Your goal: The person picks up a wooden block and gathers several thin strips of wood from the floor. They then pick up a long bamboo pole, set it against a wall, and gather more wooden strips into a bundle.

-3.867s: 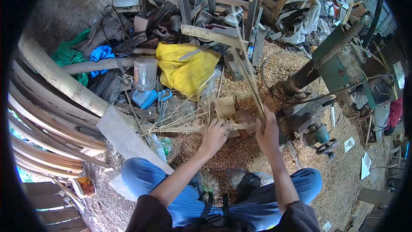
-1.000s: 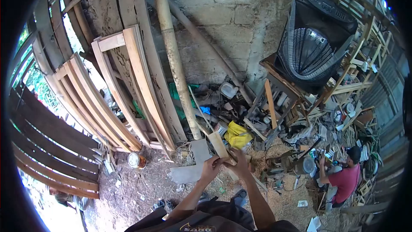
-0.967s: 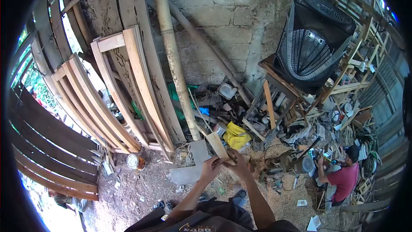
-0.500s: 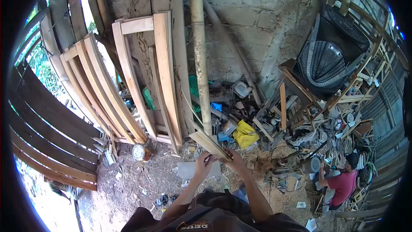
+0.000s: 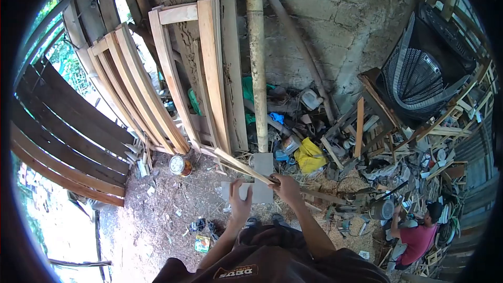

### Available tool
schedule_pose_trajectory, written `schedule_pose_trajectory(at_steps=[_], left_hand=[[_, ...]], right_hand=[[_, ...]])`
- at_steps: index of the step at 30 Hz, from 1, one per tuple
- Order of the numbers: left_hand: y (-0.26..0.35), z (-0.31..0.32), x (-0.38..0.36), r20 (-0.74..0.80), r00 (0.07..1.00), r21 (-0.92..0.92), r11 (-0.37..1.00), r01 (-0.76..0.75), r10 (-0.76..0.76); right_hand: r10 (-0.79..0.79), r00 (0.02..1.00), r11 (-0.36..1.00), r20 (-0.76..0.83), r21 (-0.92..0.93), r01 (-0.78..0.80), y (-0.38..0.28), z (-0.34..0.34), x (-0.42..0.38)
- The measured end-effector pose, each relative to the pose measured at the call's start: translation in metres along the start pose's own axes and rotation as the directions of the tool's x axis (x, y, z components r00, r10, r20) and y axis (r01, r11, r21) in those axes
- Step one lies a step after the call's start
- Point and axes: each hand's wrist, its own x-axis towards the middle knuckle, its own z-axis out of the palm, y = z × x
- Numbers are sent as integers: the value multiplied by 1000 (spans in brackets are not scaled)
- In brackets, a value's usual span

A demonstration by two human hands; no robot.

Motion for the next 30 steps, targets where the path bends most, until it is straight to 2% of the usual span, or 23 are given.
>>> schedule_pose_trajectory(at_steps=[1, 2, 3, 4, 6, 7, 9, 13, 16, 18, 20, 24, 25, 27, 30], left_hand=[[7, 5, -4, 46, 999, 27, 1000, -6, 5], [18, 9, 1, 46, 999, 37, 999, -8, 7], [29, 14, 6, 126, 979, 214, 959, -184, 160], [38, 21, 11, 233, 930, 366, 860, -355, 285], [37, 37, 13, 294, 925, 396, 850, -347, 241], [29, 45, 13, 311, 916, 418, 830, -370, 252], [20, 58, 15, 299, 914, 440, 811, -387, 274], [30, 64, -1, 330, 924, 411, 852, -325, 193], [36, 67, -3, 387, 904, 471, 804, -363, 181], [35, 65, -4, 428, 884, 484, 777, -402, 191], [31, 65, -7, 427, 882, 418, 821, -388, 199], [39, 57, 0, 413, 869, 435, 780, -450, 271], [37, 53, -2, 412, 868, 451, 766, -458, 277], [34, 45, -7, 405, 876, 482, 753, -449, 263], [34, 28, -20, 359, 920, 532, 775, -339, 156]], right_hand=[[-5, 1000, 1000, 2, 12, 5, 1, -6, -1], [-59, 998, 996, -12, -63, 58, 4, -11, -1], [-109, 994, 985, -18, -140, 106, 8, -16, -4], [-109, 994, 985, -7, -132, 107, 13, -20, -6], [-211, 977, 964, -41, -176, 201, 23, -26, -7], [-217, 976, 964, -36, -167, 208, 29, -30, -6], [-218, 976, 940, 17, -266, 214, 38, -38, -7], [-254, 964, 922, 73, -284, 264, 46, -51, -17], [-293, 954, 919, 68, -255, 300, 48, -61, -17], [-304, 944, 914, 131, -239, 328, 53, -67, -17], [-336, 937, 922, 92, -171, 348, 61, -68, -21], [-373, 927, 928, -40, -28, 372, 64, -65, -24], [-374, 927, 927, -29, -24, 373, 65, -63, -24], [-450, 893, 879, 24, -165, 448, 62, -54, -22], [-525, 846, 830, 97, -163, 533, 54, -44, -19]])
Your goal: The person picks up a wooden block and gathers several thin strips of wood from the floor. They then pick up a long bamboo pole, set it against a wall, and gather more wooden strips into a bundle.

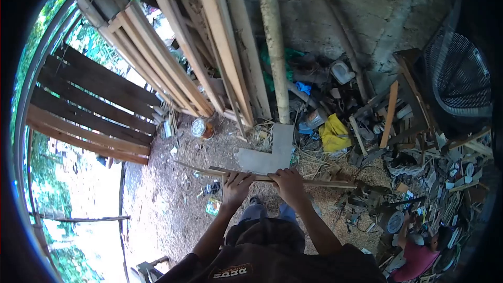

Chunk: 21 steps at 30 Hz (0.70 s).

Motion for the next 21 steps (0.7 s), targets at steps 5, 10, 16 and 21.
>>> schedule_pose_trajectory(at_steps=[5, 10, 16, 21], left_hand=[[-20, -16, -34, 112, 964, -65, 966, 249, -241], [-56, -35, -84, 125, 949, -37, 954, 297, -290], [-126, -78, -168, -68, 947, -40, 949, 312, -314], [-196, -138, -257, -179, 893, -83, 911, 405, -413]], right_hand=[[-77, 980, 990, 183, -102, 96, -35, 24, 13], [-169, 962, 972, 215, -127, 199, -86, 48, 33], [-233, 933, 956, 275, -113, 272, -179, 101, 53], [-335, 919, 918, 207, -146, 368, -279, 157, 67]])
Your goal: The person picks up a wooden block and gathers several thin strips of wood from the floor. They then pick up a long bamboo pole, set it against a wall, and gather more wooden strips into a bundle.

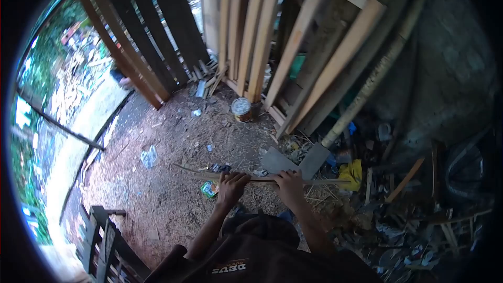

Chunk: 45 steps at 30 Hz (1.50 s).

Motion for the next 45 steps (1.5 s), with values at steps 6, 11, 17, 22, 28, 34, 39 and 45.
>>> schedule_pose_trajectory(at_steps=[6, 11, 17, 22, 28, 34, 39, 45], left_hand=[[-102, -88, -83, -160, 959, 121, 959, 255, -234], [-153, -149, -163, -312, 838, 188, 835, 517, -448], [-219, -199, -239, -475, 615, 125, 644, 755, -629], [-311, -246, -301, -619, 336, -17, 440, 898, -710], [-436, -358, -349, -775, 155, 66, 164, 984, -613], [-530, -485, -375, -909, 75, 80, 3, 997, -410], [-583, -541, -426, -944, -25, 13, -111, 994, -329], [-669, -616, -506, -965, -96, -76, -90, 993, -245]], right_hand=[[-303, 953, 952, 17, 57, 302, -123, 70, 82], [-529, 843, 841, 93, 187, 507, -232, 120, 140], [-758, 641, 643, 119, 296, 706, -352, 190, 209], [-859, 492, 500, 140, 432, 750, -478, 276, 279], [-937, 292, 346, 192, 623, 702, -681, 357, 379], [-981, 168, 191, 101, 685, 704, -882, 361, 458], [-997, -1, 52, 74, 715, 698, -1015, 394, 479], [-985, -171, -113, 9, 715, 690, -1160, 445, 492]])
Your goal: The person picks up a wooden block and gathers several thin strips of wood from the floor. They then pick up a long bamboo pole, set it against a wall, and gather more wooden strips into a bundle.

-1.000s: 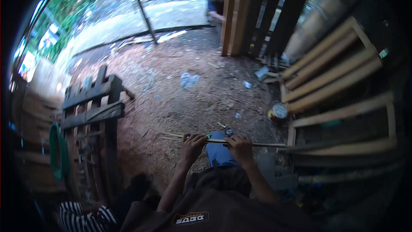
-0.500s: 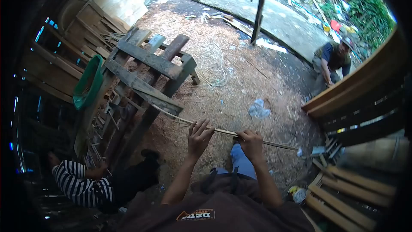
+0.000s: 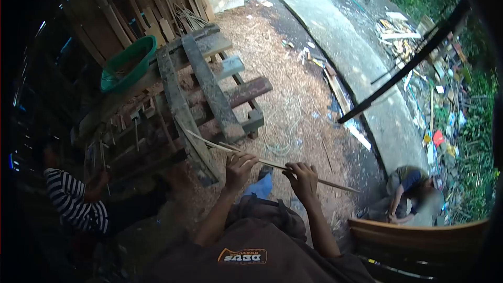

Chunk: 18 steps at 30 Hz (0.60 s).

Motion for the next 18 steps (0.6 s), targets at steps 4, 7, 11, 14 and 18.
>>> schedule_pose_trajectory(at_steps=[4, 7, 11, 14, 18], left_hand=[[-22, 17, 83, -35, 997, -19, 997, 70, -70], [-53, 39, 129, -74, 994, 14, 997, 75, -74], [-89, 69, 180, -40, 990, 75, 987, 139, -136], [-117, 99, 219, -55, 961, 141, 951, 276, -271], [-168, 160, 268, -87, 905, 166, 889, 426, -417]], right_hand=[[-18, 999, 1000, 27, -20, 18, 12, -20, 99], [-52, 996, 998, 68, 29, 50, 36, -13, 168], [-81, 993, 995, 83, 69, 75, 68, 11, 246], [-119, 984, 986, 133, 130, 101, 93, 34, 316], [-188, 953, 974, 238, 171, 150, 144, 74, 418]])
